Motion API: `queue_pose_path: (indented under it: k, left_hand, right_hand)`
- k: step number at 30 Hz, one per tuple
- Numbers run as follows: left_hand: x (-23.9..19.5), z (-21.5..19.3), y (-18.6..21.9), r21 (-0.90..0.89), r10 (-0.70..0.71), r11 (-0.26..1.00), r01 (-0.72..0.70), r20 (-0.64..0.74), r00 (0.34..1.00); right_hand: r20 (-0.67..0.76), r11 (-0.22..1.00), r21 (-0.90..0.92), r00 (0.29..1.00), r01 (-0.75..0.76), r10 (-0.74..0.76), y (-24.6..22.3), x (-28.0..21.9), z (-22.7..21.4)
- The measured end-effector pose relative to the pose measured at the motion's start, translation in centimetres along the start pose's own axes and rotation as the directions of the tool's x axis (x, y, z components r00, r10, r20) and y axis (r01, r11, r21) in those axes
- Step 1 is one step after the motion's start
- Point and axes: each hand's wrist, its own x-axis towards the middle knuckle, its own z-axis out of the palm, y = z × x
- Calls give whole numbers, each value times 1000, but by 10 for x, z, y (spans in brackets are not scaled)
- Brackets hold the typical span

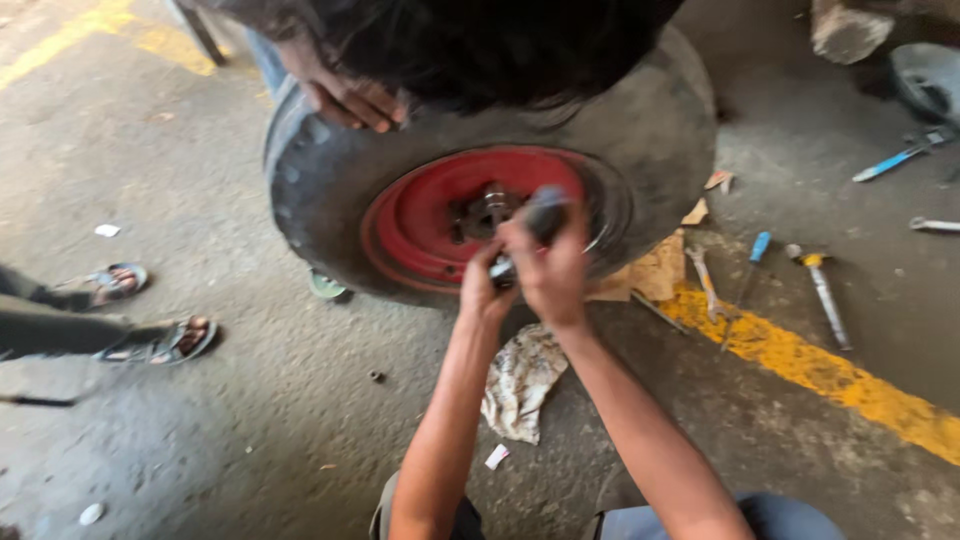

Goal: The person kneels on the floor to repair a large tractor tire with a red rim. They use a rag to wipe the rim and then use a wrench to tighten the central nut while another person holds the tire steady.

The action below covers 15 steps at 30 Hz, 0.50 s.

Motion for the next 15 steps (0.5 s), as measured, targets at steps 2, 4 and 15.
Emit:
queue_pose_path:
  k: [2, 4, 15]
  left_hand:
    - [-3, -3, 5, -82, -37, 996, 39, 18, 999]
    - [-12, -3, 7, 32, -5, 999, 3, 45, 999]
    - [-33, 37, 1, 130, 159, 976, -174, 121, 980]
  right_hand:
    - [49, 999, -37, 999, -22, 24, -8, 1, 1]
    - [-299, 981, 172, 944, -88, 137, 13, -8, -13]
    - [-371, 989, 121, 920, -87, 126, 15, 2, -16]
